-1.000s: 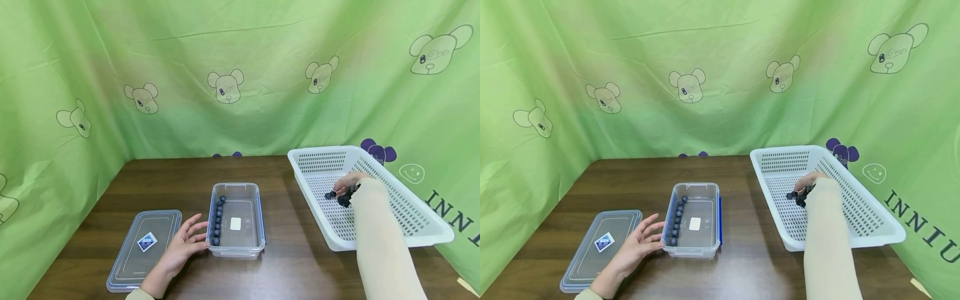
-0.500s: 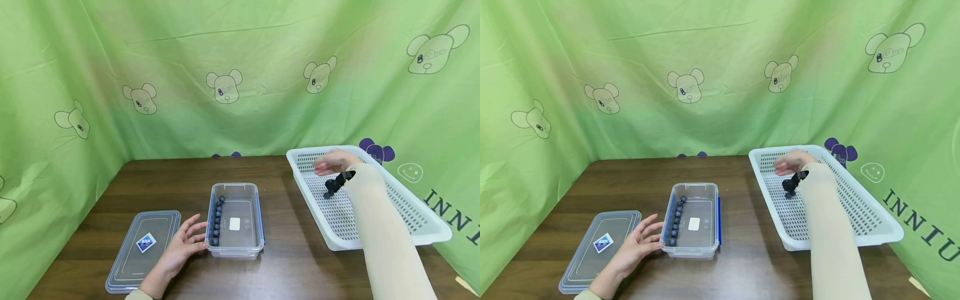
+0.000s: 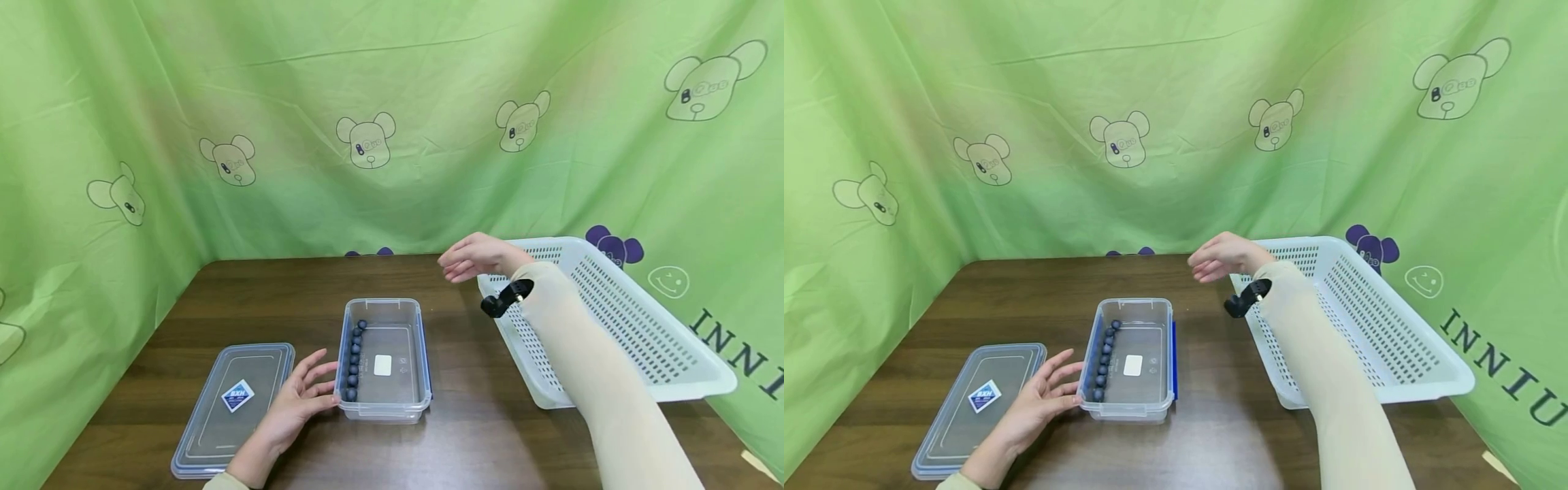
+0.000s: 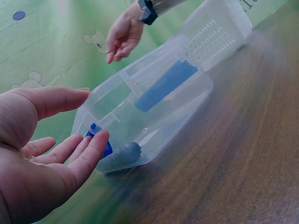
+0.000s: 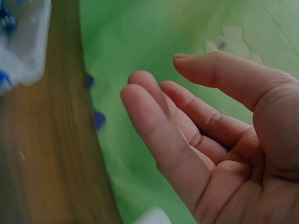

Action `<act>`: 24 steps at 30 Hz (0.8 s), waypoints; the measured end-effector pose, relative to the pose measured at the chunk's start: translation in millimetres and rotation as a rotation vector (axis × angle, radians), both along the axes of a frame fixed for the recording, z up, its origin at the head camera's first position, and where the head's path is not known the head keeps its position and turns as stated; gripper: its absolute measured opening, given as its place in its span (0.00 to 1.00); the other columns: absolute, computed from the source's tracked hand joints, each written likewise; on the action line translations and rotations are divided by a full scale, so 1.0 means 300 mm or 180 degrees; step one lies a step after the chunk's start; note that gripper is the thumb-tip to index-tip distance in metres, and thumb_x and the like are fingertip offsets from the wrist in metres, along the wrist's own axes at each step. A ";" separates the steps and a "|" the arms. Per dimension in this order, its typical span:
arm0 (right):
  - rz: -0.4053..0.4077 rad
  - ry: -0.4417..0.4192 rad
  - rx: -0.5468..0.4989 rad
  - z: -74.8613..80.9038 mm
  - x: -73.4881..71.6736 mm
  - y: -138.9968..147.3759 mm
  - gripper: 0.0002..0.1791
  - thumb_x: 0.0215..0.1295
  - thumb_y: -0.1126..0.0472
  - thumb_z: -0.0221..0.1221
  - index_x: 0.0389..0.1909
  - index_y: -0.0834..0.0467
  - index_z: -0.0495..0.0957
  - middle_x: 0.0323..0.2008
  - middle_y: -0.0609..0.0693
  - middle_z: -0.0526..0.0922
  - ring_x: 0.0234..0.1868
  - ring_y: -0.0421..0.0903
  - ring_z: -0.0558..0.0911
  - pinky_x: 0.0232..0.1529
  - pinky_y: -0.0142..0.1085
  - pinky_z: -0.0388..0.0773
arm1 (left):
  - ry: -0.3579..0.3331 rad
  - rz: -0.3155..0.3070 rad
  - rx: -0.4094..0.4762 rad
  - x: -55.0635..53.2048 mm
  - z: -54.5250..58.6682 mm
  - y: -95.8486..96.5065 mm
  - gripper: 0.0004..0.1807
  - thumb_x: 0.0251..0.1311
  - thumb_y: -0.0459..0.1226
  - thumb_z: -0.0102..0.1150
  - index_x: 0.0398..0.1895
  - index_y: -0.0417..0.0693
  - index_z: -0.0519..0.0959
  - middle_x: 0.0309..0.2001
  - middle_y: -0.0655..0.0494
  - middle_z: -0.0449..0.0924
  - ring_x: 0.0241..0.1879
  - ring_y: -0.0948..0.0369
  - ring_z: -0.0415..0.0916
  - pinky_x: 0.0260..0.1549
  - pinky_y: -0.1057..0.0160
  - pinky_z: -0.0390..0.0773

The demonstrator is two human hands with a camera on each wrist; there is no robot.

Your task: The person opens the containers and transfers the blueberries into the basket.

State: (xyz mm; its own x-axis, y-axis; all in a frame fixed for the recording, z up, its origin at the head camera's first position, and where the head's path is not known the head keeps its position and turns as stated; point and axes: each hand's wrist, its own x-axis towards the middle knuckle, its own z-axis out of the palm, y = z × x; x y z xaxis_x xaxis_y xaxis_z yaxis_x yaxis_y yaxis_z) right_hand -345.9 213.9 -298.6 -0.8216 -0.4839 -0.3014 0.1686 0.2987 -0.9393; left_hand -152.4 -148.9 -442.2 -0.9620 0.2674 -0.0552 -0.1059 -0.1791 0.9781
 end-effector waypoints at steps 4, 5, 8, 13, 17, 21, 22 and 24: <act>0.0160 -0.0050 0.0048 -0.026 0.020 -0.096 0.18 0.69 0.71 0.56 0.55 0.79 0.72 0.33 0.60 0.84 0.33 0.49 0.86 0.42 0.40 0.84 | -0.0003 0.0000 0.0012 -0.001 0.001 0.001 0.50 0.54 0.21 0.64 0.77 0.35 0.46 0.69 0.30 0.59 0.55 0.50 0.74 0.47 0.62 0.79; 0.0195 -0.0062 0.0071 -0.035 0.027 -0.119 0.18 0.68 0.71 0.56 0.55 0.79 0.72 0.33 0.60 0.84 0.33 0.49 0.86 0.42 0.41 0.84 | -0.0004 -0.0004 0.0013 -0.002 0.001 0.002 0.50 0.54 0.21 0.64 0.77 0.35 0.46 0.69 0.30 0.59 0.55 0.50 0.74 0.47 0.62 0.79; 0.0349 -0.0102 0.0170 -0.070 0.050 -0.185 0.20 0.67 0.70 0.57 0.55 0.79 0.72 0.33 0.61 0.85 0.32 0.49 0.86 0.42 0.42 0.84 | -0.0003 -0.0010 0.0007 -0.002 0.000 0.002 0.50 0.54 0.21 0.64 0.77 0.35 0.46 0.69 0.30 0.59 0.56 0.50 0.74 0.47 0.62 0.79; 0.0695 -0.0181 0.0332 -0.138 0.095 -0.299 0.19 0.66 0.70 0.58 0.54 0.77 0.73 0.32 0.60 0.85 0.31 0.48 0.86 0.44 0.46 0.83 | 0.0017 0.0014 -0.0024 0.001 -0.001 0.002 0.50 0.54 0.22 0.64 0.77 0.36 0.46 0.69 0.30 0.59 0.56 0.49 0.74 0.48 0.62 0.79; 0.0849 -0.0331 0.0409 -0.192 0.128 -0.380 0.12 0.65 0.71 0.59 0.46 0.74 0.78 0.29 0.59 0.84 0.28 0.48 0.85 0.40 0.44 0.84 | 0.0010 0.0024 -0.0007 0.002 -0.001 0.002 0.50 0.54 0.22 0.64 0.77 0.36 0.46 0.69 0.30 0.59 0.56 0.49 0.74 0.48 0.62 0.79; 0.0918 -0.0465 0.0470 -0.243 0.151 -0.431 0.07 0.64 0.72 0.59 0.41 0.71 0.80 0.27 0.59 0.82 0.26 0.48 0.85 0.34 0.39 0.85 | 0.0009 0.0010 -0.0009 0.002 -0.001 0.003 0.50 0.54 0.22 0.64 0.77 0.35 0.46 0.69 0.29 0.59 0.56 0.49 0.74 0.48 0.62 0.79; 0.0929 -0.0482 0.0489 -0.252 0.155 -0.441 0.07 0.64 0.71 0.59 0.41 0.71 0.79 0.27 0.59 0.82 0.26 0.48 0.85 0.33 0.39 0.85 | 0.0012 0.0011 -0.0014 0.002 -0.001 0.003 0.50 0.54 0.22 0.64 0.77 0.35 0.46 0.69 0.29 0.59 0.56 0.49 0.74 0.48 0.62 0.79; 0.0903 -0.0477 0.0527 -0.269 0.161 -0.457 0.06 0.64 0.70 0.60 0.40 0.70 0.80 0.27 0.59 0.82 0.25 0.48 0.85 0.33 0.39 0.85 | 0.0020 0.0006 -0.0025 0.002 -0.001 0.003 0.50 0.54 0.22 0.64 0.77 0.35 0.46 0.69 0.29 0.59 0.56 0.49 0.74 0.48 0.61 0.79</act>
